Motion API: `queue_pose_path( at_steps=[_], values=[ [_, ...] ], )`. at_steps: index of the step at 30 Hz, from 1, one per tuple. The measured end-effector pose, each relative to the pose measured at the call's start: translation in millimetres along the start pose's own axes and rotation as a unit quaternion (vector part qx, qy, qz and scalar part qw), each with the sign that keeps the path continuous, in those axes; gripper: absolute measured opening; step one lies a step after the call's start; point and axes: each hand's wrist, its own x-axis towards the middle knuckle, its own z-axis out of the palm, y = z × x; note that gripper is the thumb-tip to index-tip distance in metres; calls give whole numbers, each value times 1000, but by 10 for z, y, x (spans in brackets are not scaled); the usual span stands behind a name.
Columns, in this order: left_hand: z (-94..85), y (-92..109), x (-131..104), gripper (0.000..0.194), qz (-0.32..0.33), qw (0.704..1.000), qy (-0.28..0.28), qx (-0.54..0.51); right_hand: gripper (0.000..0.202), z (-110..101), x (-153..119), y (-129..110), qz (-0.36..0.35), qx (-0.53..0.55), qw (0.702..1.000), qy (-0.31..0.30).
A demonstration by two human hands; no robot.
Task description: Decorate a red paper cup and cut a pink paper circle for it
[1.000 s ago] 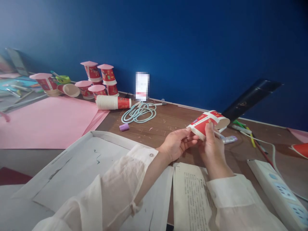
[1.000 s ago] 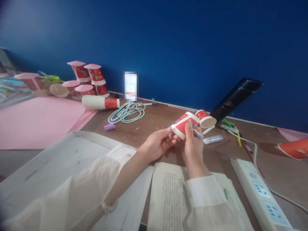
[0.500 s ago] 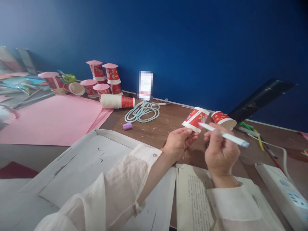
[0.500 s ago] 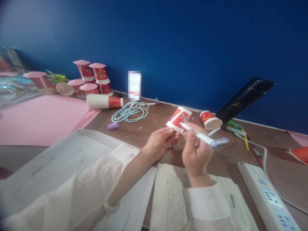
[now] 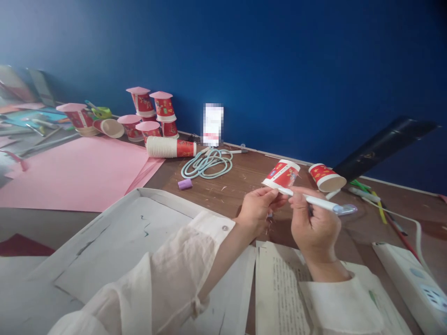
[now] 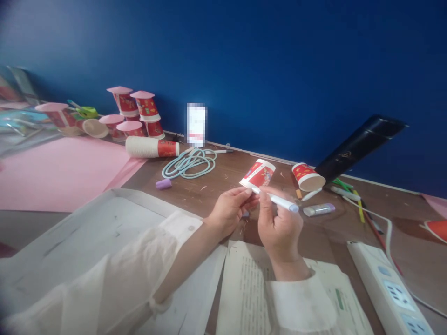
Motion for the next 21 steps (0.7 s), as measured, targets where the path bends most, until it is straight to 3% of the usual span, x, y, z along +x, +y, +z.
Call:
queue_pose_path(
  at_steps=[13, 18, 21],
  values=[
    [27, 16, -19, 9, 5, 1000, 4, 6, 27, 9, -24, -3, 18, -14, 999, 22],
    [33, 18, -21, 7, 3, 1000, 11, 1, 24, 4, -33, 20, 27, -16, 997, 74],
    [27, 20, -20, 7, 1, 1000, 6, -1, 23, 15, -35, 28, 22, -14, 997, 69]
  ],
)
